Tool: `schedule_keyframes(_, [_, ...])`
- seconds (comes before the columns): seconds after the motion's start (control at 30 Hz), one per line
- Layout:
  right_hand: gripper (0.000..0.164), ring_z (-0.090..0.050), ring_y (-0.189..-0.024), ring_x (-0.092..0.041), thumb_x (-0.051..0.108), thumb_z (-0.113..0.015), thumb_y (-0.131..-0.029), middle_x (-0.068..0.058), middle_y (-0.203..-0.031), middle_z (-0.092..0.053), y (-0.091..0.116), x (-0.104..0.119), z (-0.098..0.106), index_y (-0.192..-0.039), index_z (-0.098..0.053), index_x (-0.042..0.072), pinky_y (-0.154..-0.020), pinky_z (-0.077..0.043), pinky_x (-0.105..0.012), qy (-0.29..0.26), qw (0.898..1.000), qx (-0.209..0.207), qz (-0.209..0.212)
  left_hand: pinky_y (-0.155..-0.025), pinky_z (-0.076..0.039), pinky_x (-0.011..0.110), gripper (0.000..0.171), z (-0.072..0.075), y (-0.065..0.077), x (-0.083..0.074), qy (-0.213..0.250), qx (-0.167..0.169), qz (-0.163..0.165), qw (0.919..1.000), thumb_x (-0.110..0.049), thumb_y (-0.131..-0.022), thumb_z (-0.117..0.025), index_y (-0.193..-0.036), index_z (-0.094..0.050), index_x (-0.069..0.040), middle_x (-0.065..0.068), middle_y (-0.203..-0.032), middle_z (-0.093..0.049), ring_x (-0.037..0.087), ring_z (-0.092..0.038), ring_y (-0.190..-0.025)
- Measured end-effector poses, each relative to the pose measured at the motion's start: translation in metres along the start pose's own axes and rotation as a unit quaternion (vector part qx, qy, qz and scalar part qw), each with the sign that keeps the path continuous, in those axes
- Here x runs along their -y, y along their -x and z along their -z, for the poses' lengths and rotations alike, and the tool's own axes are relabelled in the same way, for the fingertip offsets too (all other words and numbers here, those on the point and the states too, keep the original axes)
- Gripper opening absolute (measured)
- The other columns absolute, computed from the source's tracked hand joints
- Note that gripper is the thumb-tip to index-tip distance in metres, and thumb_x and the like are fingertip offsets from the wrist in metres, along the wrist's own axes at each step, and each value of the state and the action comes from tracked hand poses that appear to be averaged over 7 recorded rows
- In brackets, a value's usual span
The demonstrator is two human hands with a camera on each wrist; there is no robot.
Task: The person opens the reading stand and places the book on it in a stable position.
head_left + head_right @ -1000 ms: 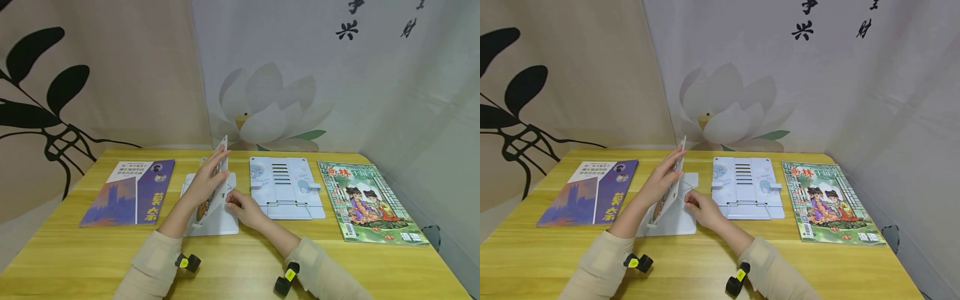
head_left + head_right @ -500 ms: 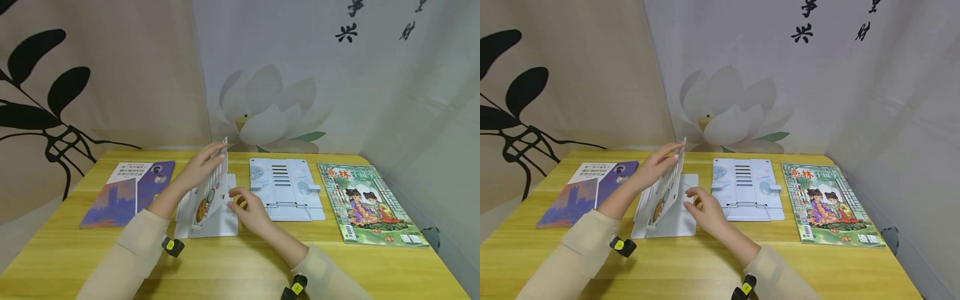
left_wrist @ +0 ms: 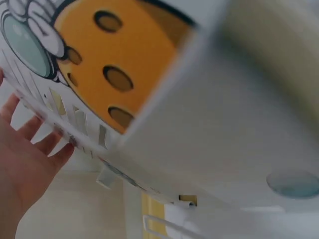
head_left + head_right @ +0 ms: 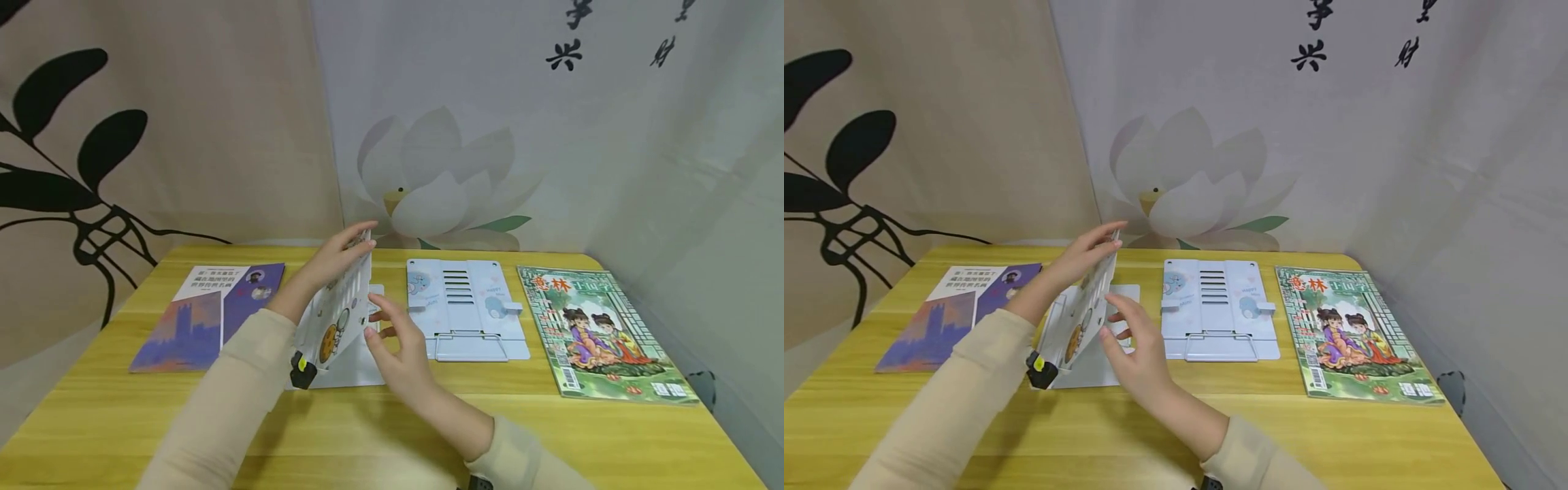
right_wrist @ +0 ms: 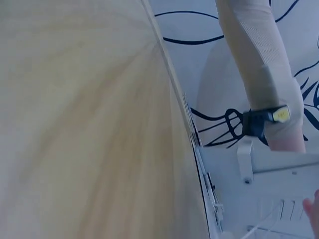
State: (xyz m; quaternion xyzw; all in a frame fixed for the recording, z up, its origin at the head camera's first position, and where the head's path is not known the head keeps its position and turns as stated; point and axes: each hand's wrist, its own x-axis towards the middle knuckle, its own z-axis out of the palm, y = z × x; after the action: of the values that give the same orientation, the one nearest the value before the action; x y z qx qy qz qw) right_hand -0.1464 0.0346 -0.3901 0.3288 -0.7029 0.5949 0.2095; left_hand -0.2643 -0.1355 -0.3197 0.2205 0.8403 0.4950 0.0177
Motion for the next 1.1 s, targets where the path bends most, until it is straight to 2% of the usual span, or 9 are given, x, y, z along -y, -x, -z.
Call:
schedule_keyframes(0.07, [0.048, -0.057, -0.102, -0.023, 0.003, -0.065, -0.087, -0.011, -0.136, -0.051, 0.001, 0.003, -0.003, -0.133, -0.051, 0.004, -0.073, -0.054, -0.035, -0.002, 1.000, -0.003, -0.002, -0.102, -0.032, 0.057, 0.051, -0.001, -0.002, 0.003, 0.010, 0.003, 0.007, 0.9999, -0.026, -0.101, -0.050, -0.148, -0.037, -0.013, 0.013, -0.149, -0.035, 0.036, -0.035, -0.132])
schedule_keyframes(0.2, [0.045, -0.060, -0.101, -0.026, 0.004, -0.073, -0.083, -0.016, -0.135, -0.052, 0.002, 0.005, -0.008, -0.126, -0.057, 0.003, -0.072, -0.055, -0.039, 0.007, 1.000, -0.014, -0.012, -0.101, -0.033, 0.057, 0.051, -0.002, -0.010, 0.026, 0.008, -0.001, 0.003, 1.0000, -0.034, -0.100, -0.051, -0.147, -0.038, -0.022, 0.008, -0.149, -0.036, 0.034, -0.038, -0.130])
schedule_keyframes(0.37, [0.037, -0.064, -0.093, -0.033, -0.006, -0.072, -0.081, -0.022, -0.124, -0.058, -0.004, 0.016, -0.005, -0.116, -0.060, -0.005, -0.070, -0.056, -0.043, -0.011, 0.999, -0.020, -0.047, -0.104, -0.030, 0.057, 0.052, 0.000, -0.007, 0.033, -0.001, -0.014, 0.009, 0.9999, -0.042, -0.099, -0.049, -0.147, -0.037, -0.029, 0.006, -0.152, -0.032, 0.033, -0.033, -0.134])
schedule_keyframes(0.57, [0.036, -0.066, -0.088, -0.035, -0.011, -0.067, -0.082, -0.024, -0.114, -0.062, -0.013, 0.034, 0.012, -0.117, -0.056, -0.010, -0.073, -0.055, -0.040, -0.022, 0.997, 0.015, -0.072, -0.103, -0.030, 0.058, 0.056, 0.006, 0.004, 0.040, -0.018, -0.038, 0.037, 0.9984, -0.052, -0.095, -0.050, -0.147, -0.034, -0.038, 0.004, -0.154, -0.028, 0.034, -0.032, -0.135])
schedule_keyframes(0.73, [0.042, -0.067, -0.080, -0.033, -0.010, -0.068, -0.082, -0.020, -0.098, -0.068, -0.014, 0.014, 0.023, -0.122, -0.057, -0.006, -0.072, -0.055, -0.041, -0.014, 0.997, 0.033, -0.068, -0.100, -0.033, 0.059, 0.059, 0.017, 0.015, 0.045, -0.034, -0.069, 0.050, 0.9958, -0.049, -0.094, -0.055, -0.147, -0.036, -0.034, 0.006, -0.153, -0.028, 0.036, -0.035, -0.131])
schedule_keyframes(0.83, [0.044, -0.067, -0.079, -0.028, -0.007, -0.069, -0.083, -0.016, -0.095, -0.070, -0.014, -0.002, 0.029, -0.126, -0.057, -0.001, -0.071, -0.055, -0.038, -0.014, 0.996, 0.042, -0.076, -0.098, -0.036, 0.058, 0.062, 0.024, 0.022, 0.047, -0.038, -0.081, 0.059, 0.9942, -0.047, -0.093, -0.058, -0.148, -0.036, -0.030, 0.007, -0.152, -0.030, 0.037, -0.038, -0.127])
schedule_keyframes(0.93, [0.045, -0.067, -0.077, -0.024, -0.001, -0.069, -0.086, -0.012, -0.090, -0.071, -0.017, -0.007, 0.035, -0.129, -0.057, 0.004, -0.069, -0.055, -0.034, -0.006, 0.995, 0.054, -0.086, -0.089, -0.043, 0.054, 0.062, 0.031, 0.029, 0.048, -0.046, -0.093, 0.070, 0.9922, -0.045, -0.092, -0.060, -0.148, -0.037, -0.030, 0.009, -0.146, -0.038, 0.035, -0.044, -0.119])
schedule_keyframes(1.1, [0.044, -0.067, -0.076, -0.029, 0.001, -0.068, -0.087, -0.009, -0.087, -0.069, -0.023, -0.011, 0.046, -0.130, -0.059, 0.010, -0.067, -0.055, -0.031, 0.005, 0.991, 0.050, -0.121, -0.067, -0.050, 0.039, 0.059, 0.038, 0.041, 0.049, -0.055, -0.120, 0.073, 0.9885, -0.038, -0.091, -0.064, -0.145, -0.041, -0.030, 0.012, -0.132, -0.047, 0.030, -0.051, -0.097])
